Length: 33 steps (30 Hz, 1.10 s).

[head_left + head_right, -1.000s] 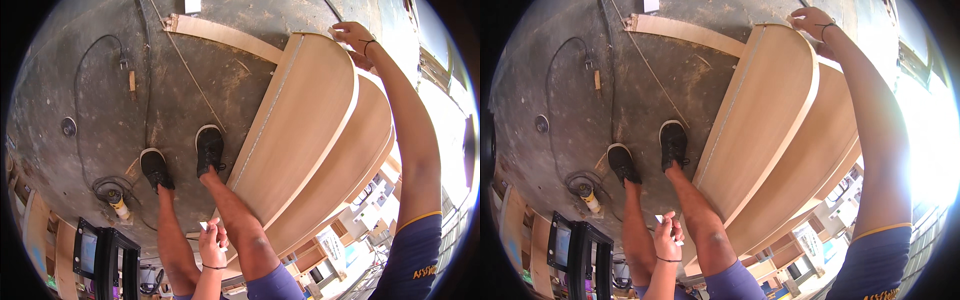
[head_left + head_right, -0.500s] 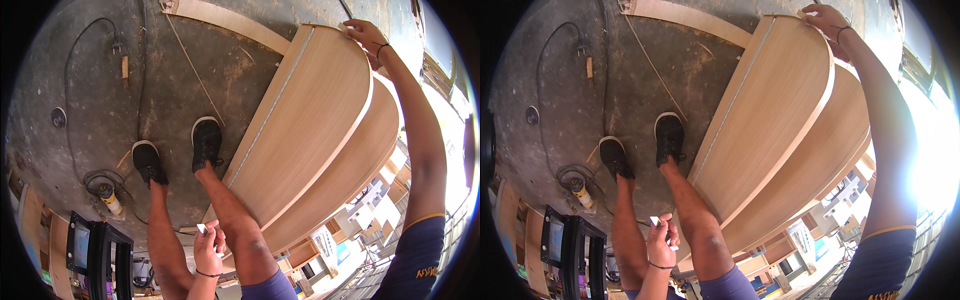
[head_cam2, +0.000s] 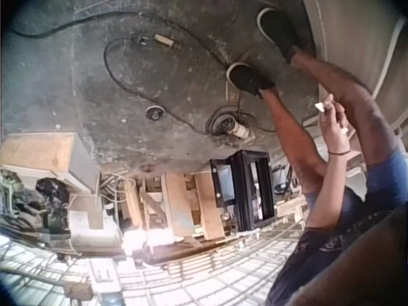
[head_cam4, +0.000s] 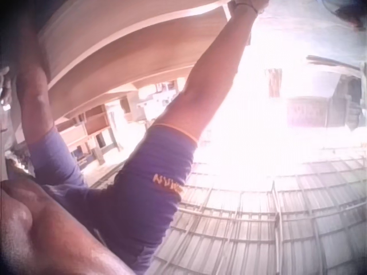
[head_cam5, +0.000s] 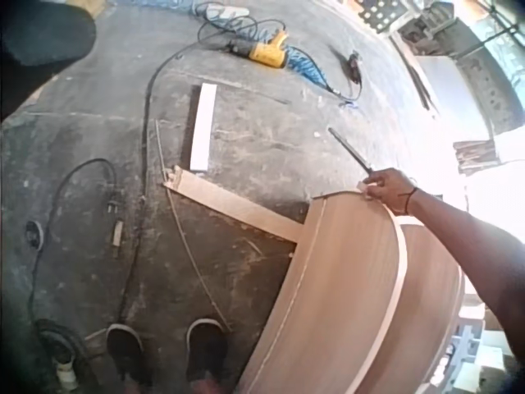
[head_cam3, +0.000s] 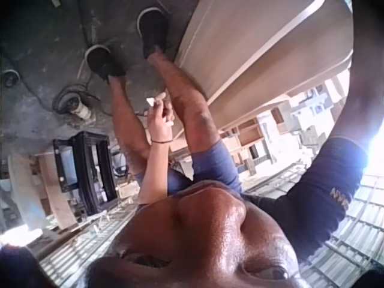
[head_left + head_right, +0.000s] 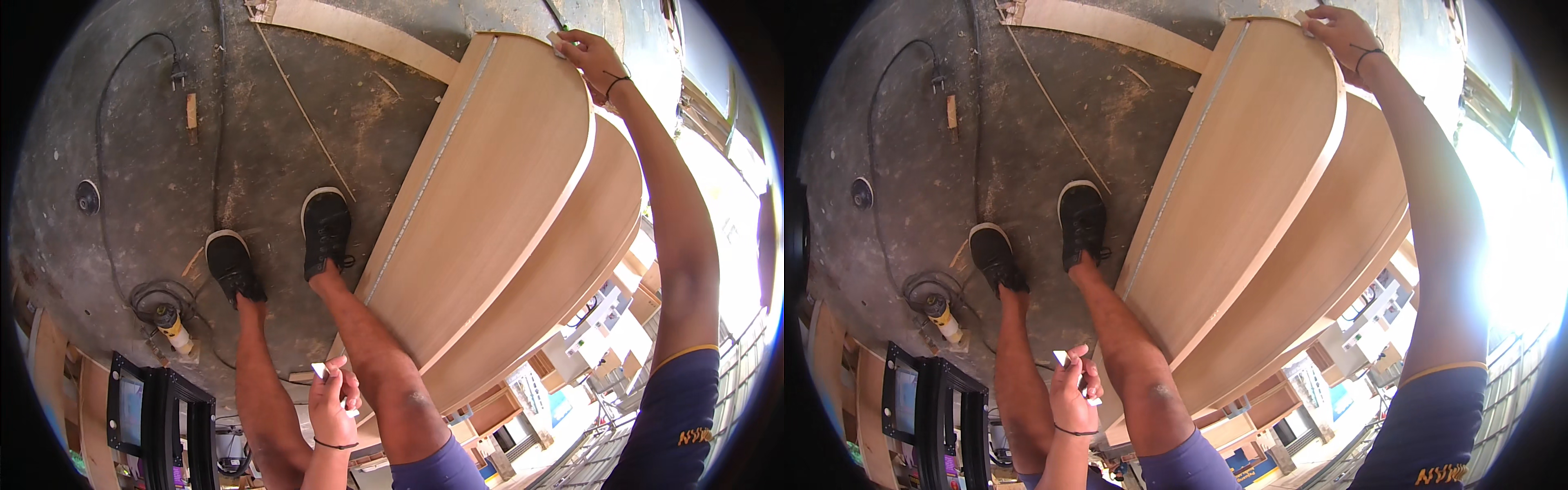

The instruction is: The person rubs the edge of a curved wooden shelf by hand and later uses a small block to sand or wipe the surface before measuring the unit with a tape measure.

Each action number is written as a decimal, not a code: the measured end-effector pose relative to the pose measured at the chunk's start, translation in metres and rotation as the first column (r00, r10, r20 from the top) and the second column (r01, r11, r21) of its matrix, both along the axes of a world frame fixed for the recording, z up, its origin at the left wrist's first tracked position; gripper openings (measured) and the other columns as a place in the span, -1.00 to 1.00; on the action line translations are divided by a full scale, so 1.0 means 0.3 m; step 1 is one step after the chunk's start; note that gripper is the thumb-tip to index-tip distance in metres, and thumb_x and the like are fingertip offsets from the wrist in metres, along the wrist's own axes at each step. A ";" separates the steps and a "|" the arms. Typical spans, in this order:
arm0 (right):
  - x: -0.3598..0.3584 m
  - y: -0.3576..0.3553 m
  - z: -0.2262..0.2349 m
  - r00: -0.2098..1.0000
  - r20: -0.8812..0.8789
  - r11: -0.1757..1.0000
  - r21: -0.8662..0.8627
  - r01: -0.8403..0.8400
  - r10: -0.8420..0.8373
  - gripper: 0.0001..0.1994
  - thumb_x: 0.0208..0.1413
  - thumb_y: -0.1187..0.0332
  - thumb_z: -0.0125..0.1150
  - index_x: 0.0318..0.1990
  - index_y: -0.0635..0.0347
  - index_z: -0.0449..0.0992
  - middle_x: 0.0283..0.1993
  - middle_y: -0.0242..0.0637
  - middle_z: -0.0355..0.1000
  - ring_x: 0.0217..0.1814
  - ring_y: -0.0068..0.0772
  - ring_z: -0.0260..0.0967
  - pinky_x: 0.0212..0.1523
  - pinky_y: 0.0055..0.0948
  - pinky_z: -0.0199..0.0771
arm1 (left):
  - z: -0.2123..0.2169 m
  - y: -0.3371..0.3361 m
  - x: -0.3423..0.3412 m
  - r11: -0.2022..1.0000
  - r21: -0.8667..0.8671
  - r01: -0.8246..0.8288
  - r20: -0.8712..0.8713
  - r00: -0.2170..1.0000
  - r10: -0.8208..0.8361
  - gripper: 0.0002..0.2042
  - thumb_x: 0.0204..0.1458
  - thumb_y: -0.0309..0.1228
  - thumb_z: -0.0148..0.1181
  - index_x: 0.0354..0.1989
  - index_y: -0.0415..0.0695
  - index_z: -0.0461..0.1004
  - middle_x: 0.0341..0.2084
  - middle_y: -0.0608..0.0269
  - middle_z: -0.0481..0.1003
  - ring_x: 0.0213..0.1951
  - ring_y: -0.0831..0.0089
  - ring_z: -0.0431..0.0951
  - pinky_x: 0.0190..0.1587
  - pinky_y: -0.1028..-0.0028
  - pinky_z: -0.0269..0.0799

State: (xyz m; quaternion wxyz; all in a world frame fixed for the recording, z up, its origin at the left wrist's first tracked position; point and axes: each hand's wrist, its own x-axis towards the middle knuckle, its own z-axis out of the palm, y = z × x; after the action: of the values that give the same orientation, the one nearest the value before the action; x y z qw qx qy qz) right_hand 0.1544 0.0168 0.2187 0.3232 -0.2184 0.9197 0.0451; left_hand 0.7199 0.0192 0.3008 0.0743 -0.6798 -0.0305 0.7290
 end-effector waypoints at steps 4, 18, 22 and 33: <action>0.035 0.003 0.028 0.989 0.064 0.984 -0.106 0.140 -0.134 -0.55 0.06 0.19 0.19 0.05 0.27 0.42 -0.26 -0.15 0.48 -0.26 -0.46 0.42 -0.30 -0.52 0.45 | 0.000 0.003 0.003 1.000 -0.001 -0.010 0.004 1.000 0.010 -0.82 0.20 -0.40 -0.08 -0.10 -0.11 0.40 -0.53 0.33 0.38 -0.65 0.68 0.20 -0.60 0.64 0.10; 0.009 0.129 0.032 0.984 -0.176 0.995 -0.093 -0.026 0.010 -0.55 0.01 0.04 0.17 -0.01 0.13 0.52 -0.46 -0.34 0.50 -0.48 -0.56 0.36 -0.35 -0.53 0.39 | -0.003 0.012 0.009 1.000 -0.007 -0.013 -0.012 1.000 0.013 -0.80 0.17 -0.40 -0.07 -0.08 -0.14 0.38 -0.52 0.30 0.36 -0.67 0.63 0.19 -0.61 0.61 0.10; 0.023 0.148 0.039 0.971 -0.239 0.996 -0.078 -0.034 0.015 -0.55 0.01 0.03 0.17 -0.01 0.11 0.52 -0.42 -0.30 0.53 -0.46 -0.55 0.40 -0.29 -0.49 0.40 | 0.003 0.006 0.008 1.000 -0.009 -0.001 -0.016 1.000 0.001 -0.80 0.17 -0.39 -0.07 -0.08 -0.13 0.39 -0.53 0.31 0.36 -0.67 0.63 0.18 -0.61 0.61 0.10; 0.124 0.252 0.069 0.935 -0.353 0.965 -0.247 -0.084 -0.009 -0.58 0.02 0.10 0.21 -0.02 0.16 0.52 -0.41 -0.24 0.54 -0.45 -0.53 0.42 -0.30 -0.52 0.41 | 0.008 -0.011 0.025 0.999 -0.013 -0.036 -0.035 0.999 0.036 -0.83 0.20 -0.40 -0.07 -0.11 -0.11 0.41 -0.53 0.34 0.38 -0.65 0.68 0.19 -0.60 0.65 0.08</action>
State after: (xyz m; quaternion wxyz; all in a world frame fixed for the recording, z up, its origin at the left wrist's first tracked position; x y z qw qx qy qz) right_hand 0.1915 0.0923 0.2393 0.1215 -0.2646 0.9562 -0.0306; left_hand 0.7274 0.0160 0.3031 0.0570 -0.6668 -0.0364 0.7422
